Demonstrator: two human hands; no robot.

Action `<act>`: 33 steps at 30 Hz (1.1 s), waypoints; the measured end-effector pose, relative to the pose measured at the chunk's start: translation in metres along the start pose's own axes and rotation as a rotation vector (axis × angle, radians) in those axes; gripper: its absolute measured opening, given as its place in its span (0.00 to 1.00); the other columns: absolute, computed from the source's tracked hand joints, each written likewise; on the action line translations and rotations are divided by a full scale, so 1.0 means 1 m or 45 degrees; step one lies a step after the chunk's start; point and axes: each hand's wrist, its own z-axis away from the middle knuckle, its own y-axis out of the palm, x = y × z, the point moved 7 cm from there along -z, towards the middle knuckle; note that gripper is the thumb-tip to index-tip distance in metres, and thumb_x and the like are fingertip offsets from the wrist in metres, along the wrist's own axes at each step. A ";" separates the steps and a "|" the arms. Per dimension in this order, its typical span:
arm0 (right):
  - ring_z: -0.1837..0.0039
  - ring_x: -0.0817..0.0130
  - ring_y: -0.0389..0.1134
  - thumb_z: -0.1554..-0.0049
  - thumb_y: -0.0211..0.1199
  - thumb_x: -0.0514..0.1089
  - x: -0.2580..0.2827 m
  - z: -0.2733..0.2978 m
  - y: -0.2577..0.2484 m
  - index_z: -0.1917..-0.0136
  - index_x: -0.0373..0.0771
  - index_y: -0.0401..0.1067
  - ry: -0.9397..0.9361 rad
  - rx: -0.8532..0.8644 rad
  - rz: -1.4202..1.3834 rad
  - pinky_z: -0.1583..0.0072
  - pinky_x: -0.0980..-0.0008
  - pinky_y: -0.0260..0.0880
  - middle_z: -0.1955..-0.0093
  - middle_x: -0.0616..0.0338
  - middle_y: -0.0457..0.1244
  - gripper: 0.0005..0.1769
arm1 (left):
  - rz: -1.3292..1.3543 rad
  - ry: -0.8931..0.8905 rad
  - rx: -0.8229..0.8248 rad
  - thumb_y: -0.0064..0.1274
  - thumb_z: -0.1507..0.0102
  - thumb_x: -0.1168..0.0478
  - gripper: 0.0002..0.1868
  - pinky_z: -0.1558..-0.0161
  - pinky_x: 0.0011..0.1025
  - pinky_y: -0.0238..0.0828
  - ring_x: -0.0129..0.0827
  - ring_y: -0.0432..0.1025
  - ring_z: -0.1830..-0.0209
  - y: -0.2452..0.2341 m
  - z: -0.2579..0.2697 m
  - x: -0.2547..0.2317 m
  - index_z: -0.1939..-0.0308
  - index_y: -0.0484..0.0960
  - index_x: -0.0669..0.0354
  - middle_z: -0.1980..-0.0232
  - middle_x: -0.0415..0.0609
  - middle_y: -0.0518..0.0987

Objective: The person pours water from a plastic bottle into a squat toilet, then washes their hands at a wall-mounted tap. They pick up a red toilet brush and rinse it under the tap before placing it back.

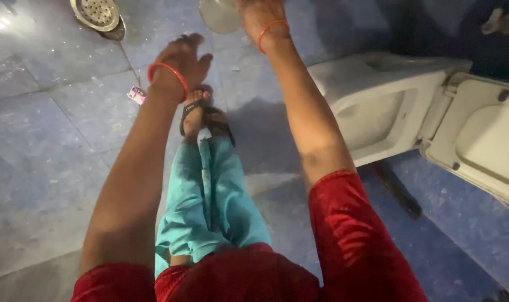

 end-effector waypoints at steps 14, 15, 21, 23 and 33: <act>0.57 0.62 0.74 0.37 0.58 0.39 0.001 -0.005 -0.005 0.48 0.36 0.75 0.131 0.194 -0.254 0.52 0.55 0.69 0.61 0.54 0.70 0.07 | 0.070 -0.112 0.115 0.51 0.33 0.49 0.27 0.34 0.45 0.61 0.53 0.66 0.33 -0.002 0.002 0.002 0.33 0.71 0.58 0.33 0.60 0.73; 0.56 0.60 0.73 0.39 0.59 0.38 0.003 -0.006 -0.008 0.47 0.37 0.75 0.092 0.168 -0.213 0.52 0.54 0.69 0.61 0.55 0.70 0.08 | 0.070 -0.122 0.121 0.51 0.33 0.49 0.27 0.34 0.45 0.61 0.53 0.66 0.33 -0.002 0.002 0.002 0.33 0.71 0.58 0.33 0.60 0.73; 0.49 0.53 0.71 0.46 0.62 0.36 0.009 -0.009 -0.013 0.44 0.39 0.75 -0.039 0.057 -0.075 0.49 0.51 0.66 0.55 0.51 0.70 0.14 | 0.053 -0.091 0.114 0.50 0.32 0.49 0.27 0.36 0.46 0.61 0.55 0.66 0.35 0.001 0.000 0.007 0.34 0.71 0.60 0.35 0.62 0.73; 0.47 0.50 0.70 0.43 0.63 0.37 0.004 -0.012 -0.003 0.43 0.37 0.74 0.005 0.175 -0.092 0.48 0.49 0.65 0.52 0.47 0.70 0.14 | 0.079 -0.078 0.075 0.50 0.33 0.50 0.27 0.37 0.46 0.61 0.55 0.67 0.36 0.002 0.002 0.012 0.34 0.72 0.60 0.35 0.61 0.73; 0.52 0.50 0.71 0.48 0.61 0.35 0.004 -0.006 -0.011 0.54 0.38 0.76 0.015 0.068 -0.130 0.50 0.51 0.69 0.57 0.47 0.70 0.07 | -0.272 0.345 -0.345 0.49 0.26 0.53 0.17 0.44 0.47 0.71 0.54 0.74 0.44 -0.051 -0.042 -0.028 0.39 0.78 0.58 0.42 0.58 0.80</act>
